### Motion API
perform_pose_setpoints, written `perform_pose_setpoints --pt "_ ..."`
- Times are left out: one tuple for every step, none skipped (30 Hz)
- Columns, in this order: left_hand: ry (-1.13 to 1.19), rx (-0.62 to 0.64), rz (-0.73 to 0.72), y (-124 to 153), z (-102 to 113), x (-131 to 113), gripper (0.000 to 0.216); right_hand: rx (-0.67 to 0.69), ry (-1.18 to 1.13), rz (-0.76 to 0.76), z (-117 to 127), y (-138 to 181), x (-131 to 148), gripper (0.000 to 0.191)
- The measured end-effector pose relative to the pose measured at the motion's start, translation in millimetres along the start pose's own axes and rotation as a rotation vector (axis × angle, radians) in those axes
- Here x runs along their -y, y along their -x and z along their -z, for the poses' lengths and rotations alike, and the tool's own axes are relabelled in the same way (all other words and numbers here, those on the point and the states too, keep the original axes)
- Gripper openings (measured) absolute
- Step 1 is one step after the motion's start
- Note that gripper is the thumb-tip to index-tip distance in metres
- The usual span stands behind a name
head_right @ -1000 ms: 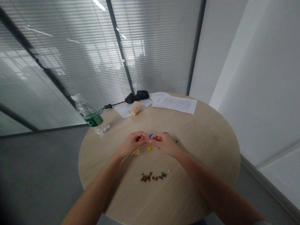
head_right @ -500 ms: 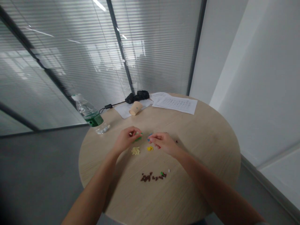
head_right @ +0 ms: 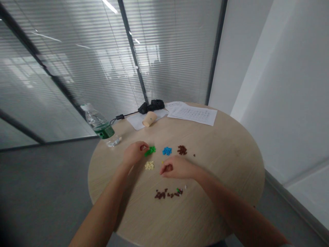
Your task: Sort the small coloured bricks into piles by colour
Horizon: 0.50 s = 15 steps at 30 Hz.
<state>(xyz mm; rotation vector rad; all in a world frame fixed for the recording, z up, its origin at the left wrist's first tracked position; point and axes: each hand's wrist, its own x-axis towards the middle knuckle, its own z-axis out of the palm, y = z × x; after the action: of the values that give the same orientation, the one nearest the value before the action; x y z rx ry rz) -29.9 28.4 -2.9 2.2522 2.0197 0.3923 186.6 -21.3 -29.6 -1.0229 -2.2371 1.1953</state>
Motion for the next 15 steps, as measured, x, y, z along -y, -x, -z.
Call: perform_pose_setpoints --pt "-0.001 -0.006 0.002 0.4 0.3 -0.2 0.018 0.05 0.04 0.029 -0.2 1.1 1.0 0.013" --pt "-0.001 -0.013 0.003 0.8 0.7 -0.5 0.018 0.09 0.076 0.063 -0.5 2.0 2.1 0.013" --pt "0.001 -0.019 0.005 1.3 1.1 -0.9 0.019 0.117 0.106 0.098 -1.0 2.5 3.3 0.013" --pt "0.004 -0.025 0.006 1.7 1.5 -1.5 0.019 0.131 0.13 0.138 -1.8 2.7 4.5 0.013" --pt "0.009 -0.031 0.007 2.1 1.8 -2.2 0.019 0.131 0.15 0.182 -2.9 2.7 5.7 0.014" --pt "0.016 -0.037 0.005 2.3 2.1 -2.9 0.019 0.126 0.169 0.227 -4.5 2.5 6.8 0.014" --pt "0.025 -0.042 0.005 2.4 2.1 -3.5 0.019 0.122 0.187 0.267 -6.4 2.3 7.8 0.015" --pt "0.034 -0.047 0.005 2.4 2.1 -3.9 0.019 0.121 0.203 0.299 -8.6 2.2 8.7 0.015" --pt "0.044 -0.052 0.003 2.4 2.0 -4.2 0.019 0.124 0.218 0.321 -11.0 2.2 9.5 0.015" --pt "0.053 -0.057 0.0 2.2 1.7 -4.4 0.019 0.129 0.232 0.336 -13.3 2.3 10.0 0.016" --pt "0.063 -0.062 -0.003 2.1 1.4 -4.4 0.019 0.132 0.246 0.347 -15.5 2.6 10.3 0.016" --pt "0.074 -0.068 -0.008 1.9 1.1 -4.4 0.02 0.133 0.261 0.356 -17.4 2.9 10.4 0.016" --pt "0.085 -0.075 -0.015 1.8 0.8 -4.4 0.02 0.133 0.278 0.364 -18.9 3.2 10.4 0.016" --pt "0.097 -0.081 -0.023 1.8 0.4 -4.5 0.02 0.134 0.294 0.37 -19.9 3.5 10.3 0.016" --pt "0.109 -0.088 -0.029 1.9 0.1 -4.7 0.02 0.135 0.306 0.372 -20.6 3.7 10.3 0.016"
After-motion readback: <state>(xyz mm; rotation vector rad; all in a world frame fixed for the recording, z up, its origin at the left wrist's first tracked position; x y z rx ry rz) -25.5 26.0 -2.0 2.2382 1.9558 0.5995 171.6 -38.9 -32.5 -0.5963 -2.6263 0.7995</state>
